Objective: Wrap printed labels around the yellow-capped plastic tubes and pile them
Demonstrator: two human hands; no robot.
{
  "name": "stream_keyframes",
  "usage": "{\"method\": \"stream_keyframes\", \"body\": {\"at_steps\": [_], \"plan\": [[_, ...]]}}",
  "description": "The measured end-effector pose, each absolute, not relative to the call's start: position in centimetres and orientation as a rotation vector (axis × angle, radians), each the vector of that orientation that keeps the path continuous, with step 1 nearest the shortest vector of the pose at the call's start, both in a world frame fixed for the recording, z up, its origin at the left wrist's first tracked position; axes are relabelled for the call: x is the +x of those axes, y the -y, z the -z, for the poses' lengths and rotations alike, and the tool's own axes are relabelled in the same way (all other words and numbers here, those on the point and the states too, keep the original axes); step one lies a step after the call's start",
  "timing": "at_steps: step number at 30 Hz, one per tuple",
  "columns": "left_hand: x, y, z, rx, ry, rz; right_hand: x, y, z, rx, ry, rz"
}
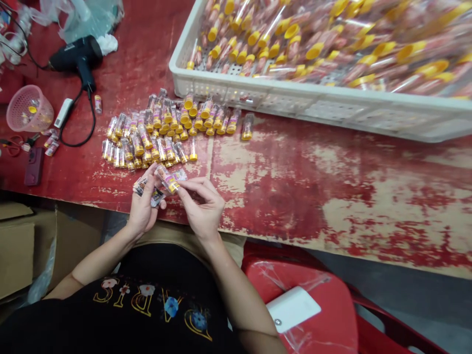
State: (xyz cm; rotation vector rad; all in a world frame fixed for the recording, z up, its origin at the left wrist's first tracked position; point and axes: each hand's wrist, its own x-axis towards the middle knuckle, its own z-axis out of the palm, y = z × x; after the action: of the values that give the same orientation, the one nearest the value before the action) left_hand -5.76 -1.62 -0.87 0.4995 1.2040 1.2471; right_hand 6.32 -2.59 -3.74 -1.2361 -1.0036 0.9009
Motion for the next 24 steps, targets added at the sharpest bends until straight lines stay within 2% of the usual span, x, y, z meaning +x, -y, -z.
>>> {"method": "stream_keyframes", "body": {"at_steps": [9, 18, 24], "plan": [[-7.8, 1.1, 1.0, 0.349, -1.216, -1.271, 4.3, -6.9, 6.5, -1.198, 1.045, -0.764], [-8.5, 0.7, 1.2, 0.269, -1.179, -1.317, 3.3, -8.6, 7.4, -1.259, 1.136, -0.68], [-8.2, 1.2, 1.3, 0.298, -1.159, -1.279, 5.4, -5.8, 6.6, -1.267, 1.284, -0.875]]}}
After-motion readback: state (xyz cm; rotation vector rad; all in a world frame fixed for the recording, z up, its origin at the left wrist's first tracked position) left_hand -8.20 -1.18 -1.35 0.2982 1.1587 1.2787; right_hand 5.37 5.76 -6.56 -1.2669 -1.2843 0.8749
